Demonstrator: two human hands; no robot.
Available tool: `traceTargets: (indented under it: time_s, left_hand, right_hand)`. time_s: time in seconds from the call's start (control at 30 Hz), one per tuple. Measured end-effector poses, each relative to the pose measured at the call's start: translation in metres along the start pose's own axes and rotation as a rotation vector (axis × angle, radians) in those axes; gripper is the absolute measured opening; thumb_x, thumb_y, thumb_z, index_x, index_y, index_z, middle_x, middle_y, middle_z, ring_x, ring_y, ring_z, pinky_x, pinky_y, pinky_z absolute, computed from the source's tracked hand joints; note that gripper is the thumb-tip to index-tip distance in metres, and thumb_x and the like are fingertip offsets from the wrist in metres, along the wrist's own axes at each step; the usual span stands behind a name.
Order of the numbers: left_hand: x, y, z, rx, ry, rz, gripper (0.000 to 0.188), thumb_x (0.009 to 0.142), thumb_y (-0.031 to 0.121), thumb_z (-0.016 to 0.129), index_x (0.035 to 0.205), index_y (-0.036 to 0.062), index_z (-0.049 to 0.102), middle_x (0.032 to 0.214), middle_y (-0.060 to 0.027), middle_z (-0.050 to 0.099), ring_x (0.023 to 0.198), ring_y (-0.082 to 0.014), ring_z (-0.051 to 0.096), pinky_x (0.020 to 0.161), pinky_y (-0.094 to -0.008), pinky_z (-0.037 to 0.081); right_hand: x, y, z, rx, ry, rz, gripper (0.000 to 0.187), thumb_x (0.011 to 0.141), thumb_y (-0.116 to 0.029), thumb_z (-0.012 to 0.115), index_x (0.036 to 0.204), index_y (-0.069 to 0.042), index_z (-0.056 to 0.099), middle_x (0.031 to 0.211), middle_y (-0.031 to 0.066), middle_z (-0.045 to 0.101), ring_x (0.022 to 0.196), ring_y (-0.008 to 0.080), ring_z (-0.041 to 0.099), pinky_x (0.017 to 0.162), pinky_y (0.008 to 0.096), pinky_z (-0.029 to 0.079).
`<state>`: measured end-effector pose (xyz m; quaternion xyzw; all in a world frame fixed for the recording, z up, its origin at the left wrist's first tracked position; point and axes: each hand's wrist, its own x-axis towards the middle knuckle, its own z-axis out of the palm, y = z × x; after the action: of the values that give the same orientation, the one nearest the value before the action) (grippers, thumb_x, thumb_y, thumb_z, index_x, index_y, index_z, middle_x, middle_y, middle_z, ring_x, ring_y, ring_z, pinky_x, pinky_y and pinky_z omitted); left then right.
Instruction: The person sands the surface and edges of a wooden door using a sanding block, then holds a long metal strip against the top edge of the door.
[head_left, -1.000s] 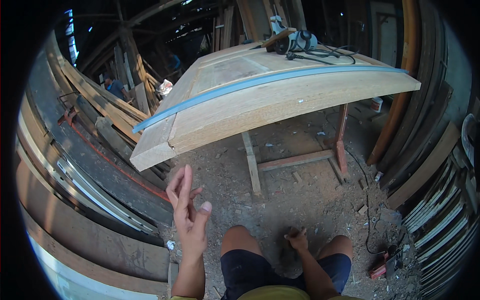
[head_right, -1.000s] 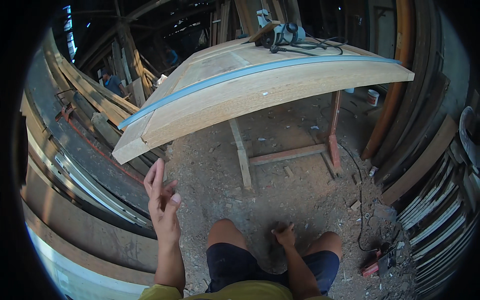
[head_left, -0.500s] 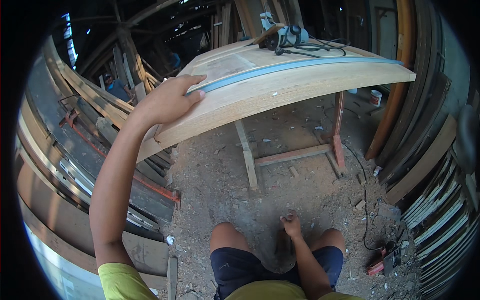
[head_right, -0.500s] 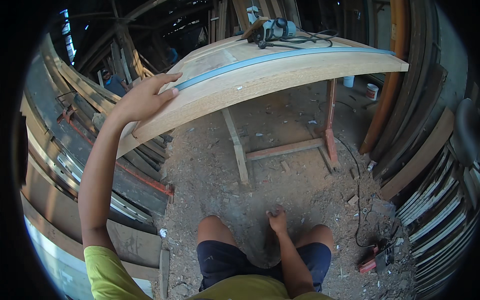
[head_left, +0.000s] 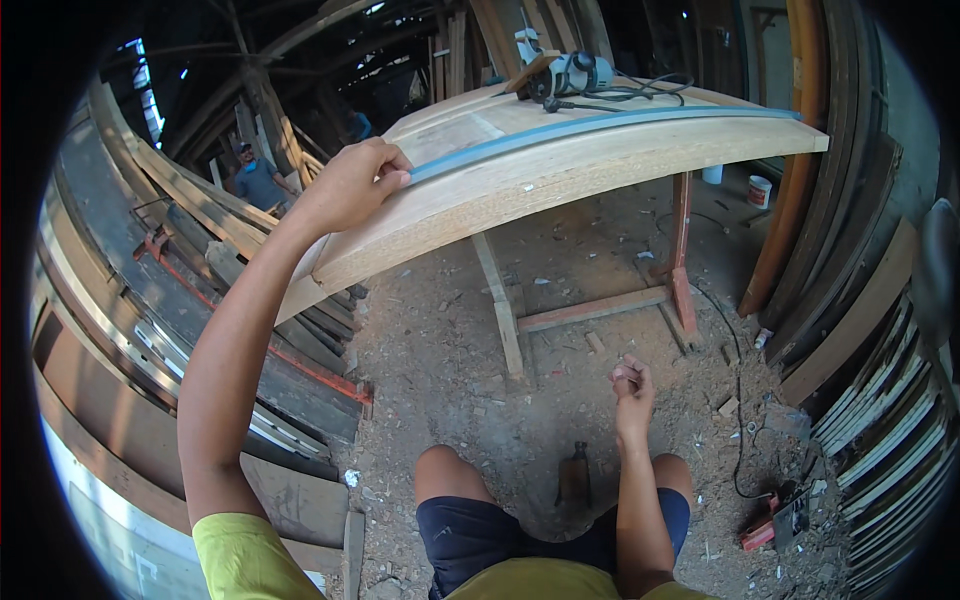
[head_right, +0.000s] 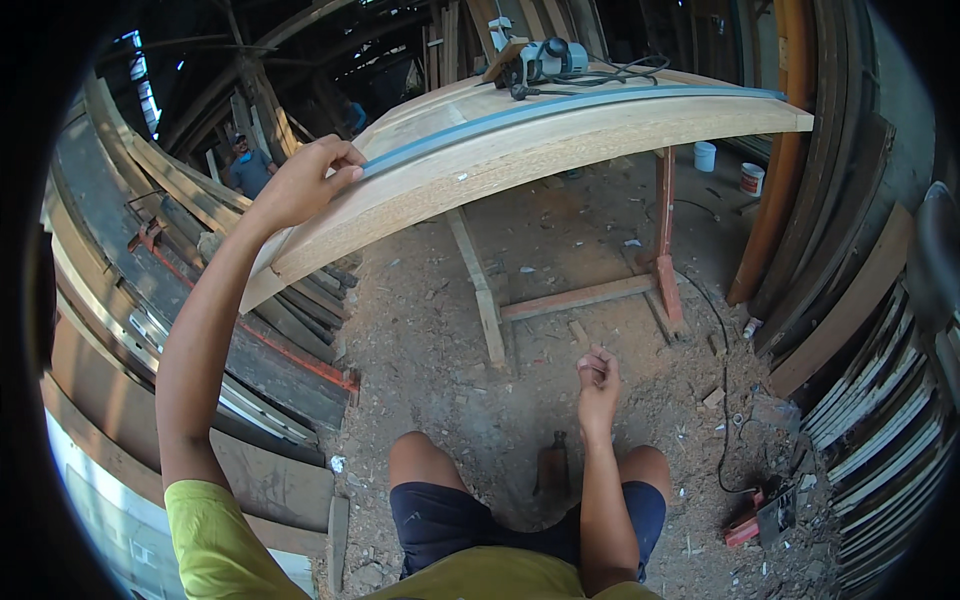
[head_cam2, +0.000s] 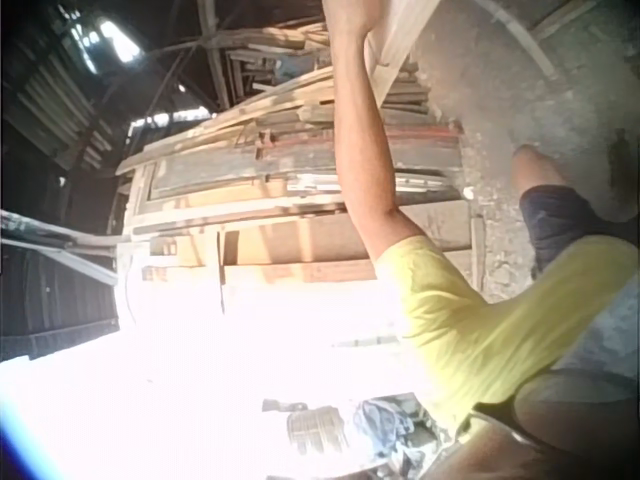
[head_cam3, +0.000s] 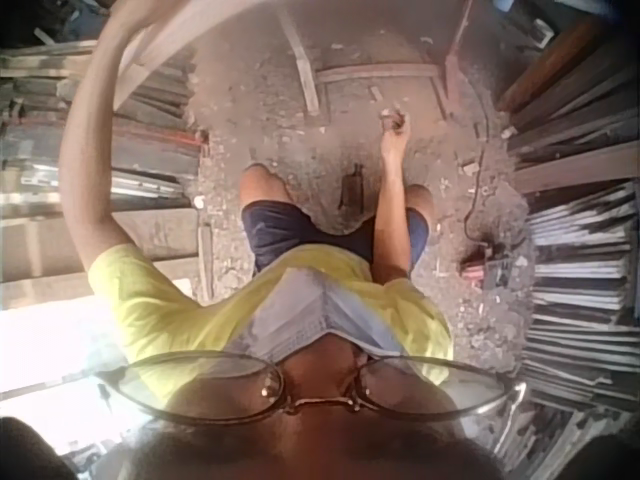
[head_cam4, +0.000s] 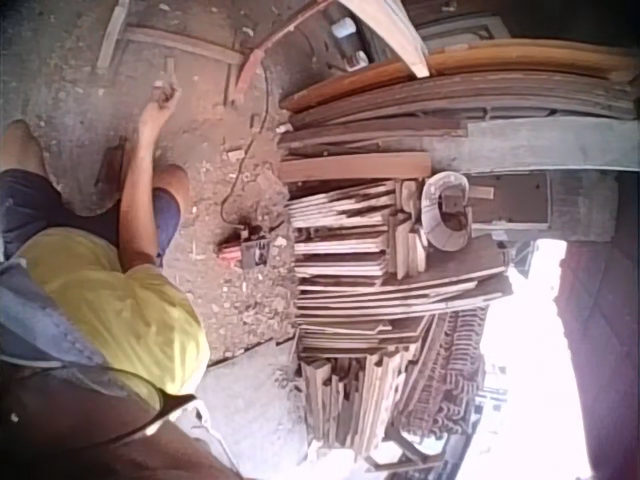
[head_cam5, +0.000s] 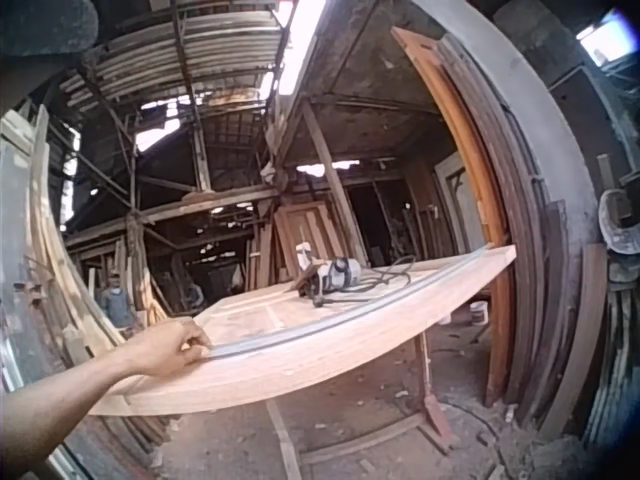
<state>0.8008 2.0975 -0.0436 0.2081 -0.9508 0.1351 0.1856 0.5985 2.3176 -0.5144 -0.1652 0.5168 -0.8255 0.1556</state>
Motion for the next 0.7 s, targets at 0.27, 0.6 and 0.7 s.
traceTargets:
  time_s: [0.27,0.6,0.7]
  left_hand:
    - [-0.078,0.049,0.003,0.22,0.634,0.181,0.018,0.101,0.012,0.071,0.117,0.0043,0.07,0.107,-0.0121,0.066,0.09,-0.0295,0.071,0.076,-0.0418,0.057]
    - [-0.152,0.046,0.05,0.288,0.892,0.219,0.036,0.089,0.006,0.082,0.124,0.0073,0.075,0.106,-0.0098,0.07,0.093,-0.0265,0.069,0.079,-0.0398,0.053]
    - [-0.154,0.04,0.058,0.275,0.887,0.207,0.037,0.088,0.005,0.083,0.124,0.0076,0.075,0.107,-0.0092,0.07,0.096,-0.0261,0.069,0.082,-0.0397,0.054]
  right_hand:
    - [0.038,-0.207,0.033,-0.131,0.118,-0.705,0.04,0.104,-0.014,0.07,0.141,-0.002,0.062,0.125,0.0131,0.067,0.118,0.0215,0.064,0.105,0.036,0.051]
    - [0.117,-0.332,0.059,-0.971,-0.058,-1.635,0.041,0.092,-0.028,0.081,0.133,-0.026,0.076,0.123,0.0021,0.073,0.123,0.0227,0.065,0.124,0.0543,0.033]
    - [0.123,-0.322,0.055,-0.945,-0.111,-1.637,0.035,0.091,-0.02,0.08,0.126,-0.023,0.08,0.121,-0.0003,0.076,0.123,0.0212,0.069,0.125,0.0533,0.034]
